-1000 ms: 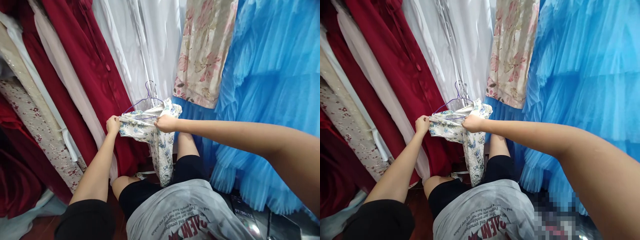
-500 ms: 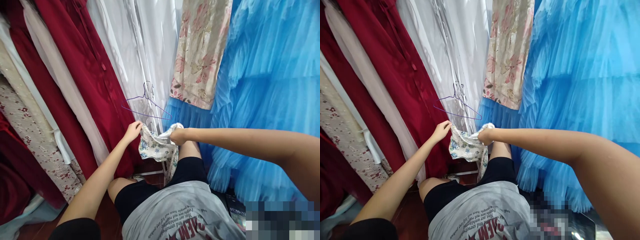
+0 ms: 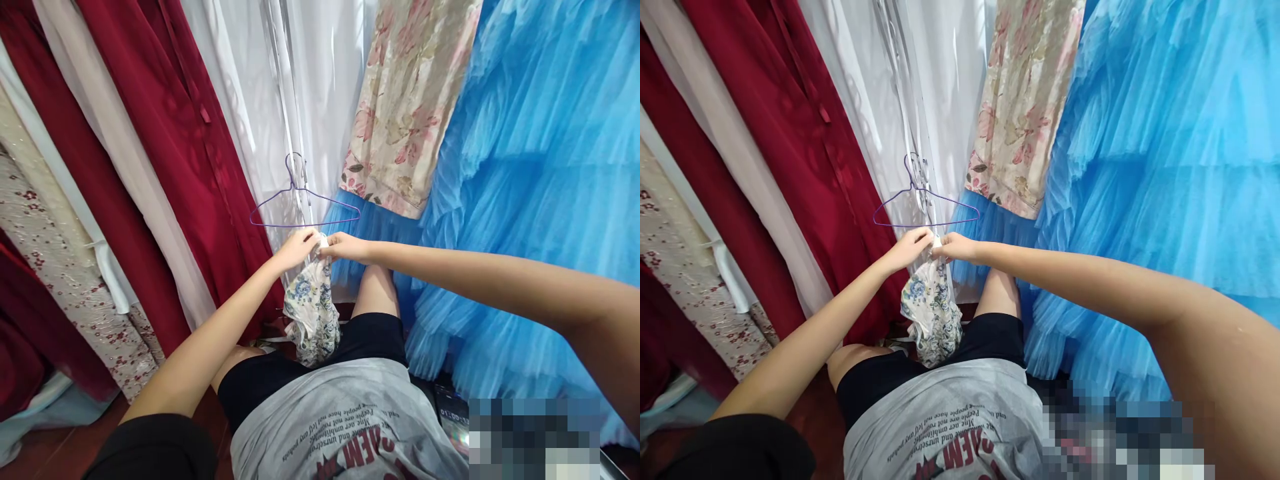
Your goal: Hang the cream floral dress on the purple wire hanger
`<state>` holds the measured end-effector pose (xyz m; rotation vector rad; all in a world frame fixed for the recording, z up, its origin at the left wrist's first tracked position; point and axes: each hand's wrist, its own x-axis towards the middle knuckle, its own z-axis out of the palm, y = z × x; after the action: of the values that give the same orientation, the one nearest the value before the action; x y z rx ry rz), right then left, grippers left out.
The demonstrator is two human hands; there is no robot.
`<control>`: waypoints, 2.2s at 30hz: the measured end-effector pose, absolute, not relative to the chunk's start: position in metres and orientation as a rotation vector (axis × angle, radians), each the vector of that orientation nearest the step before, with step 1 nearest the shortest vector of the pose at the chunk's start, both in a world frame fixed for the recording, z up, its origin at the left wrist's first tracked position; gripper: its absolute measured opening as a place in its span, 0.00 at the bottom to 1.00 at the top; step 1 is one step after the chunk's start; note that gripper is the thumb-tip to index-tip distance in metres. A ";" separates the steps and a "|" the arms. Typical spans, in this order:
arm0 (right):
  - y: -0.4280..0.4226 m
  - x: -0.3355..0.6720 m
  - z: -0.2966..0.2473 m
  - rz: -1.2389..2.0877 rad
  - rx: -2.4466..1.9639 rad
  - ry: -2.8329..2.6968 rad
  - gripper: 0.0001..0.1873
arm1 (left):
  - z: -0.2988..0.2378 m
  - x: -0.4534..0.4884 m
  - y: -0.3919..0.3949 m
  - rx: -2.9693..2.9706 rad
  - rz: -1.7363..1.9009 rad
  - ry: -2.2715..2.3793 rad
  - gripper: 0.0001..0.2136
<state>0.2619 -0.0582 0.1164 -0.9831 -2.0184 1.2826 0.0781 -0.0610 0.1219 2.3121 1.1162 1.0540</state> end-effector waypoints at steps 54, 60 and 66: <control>0.050 0.296 0.185 0.924 -1.076 -1.917 0.15 | 0.106 -0.088 -0.068 2.689 0.530 1.968 0.09; 0.042 0.303 0.213 0.958 -1.071 -1.930 0.14 | 0.118 -0.110 -0.043 2.407 0.717 2.284 0.12; 0.036 0.305 0.219 1.017 -1.109 -1.961 0.10 | 0.164 -0.105 -0.014 2.213 0.982 2.360 0.13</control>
<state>0.3052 0.0358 0.2189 -1.1087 -1.9610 1.0169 -0.1051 -0.0140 0.1637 2.2129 2.3598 0.9818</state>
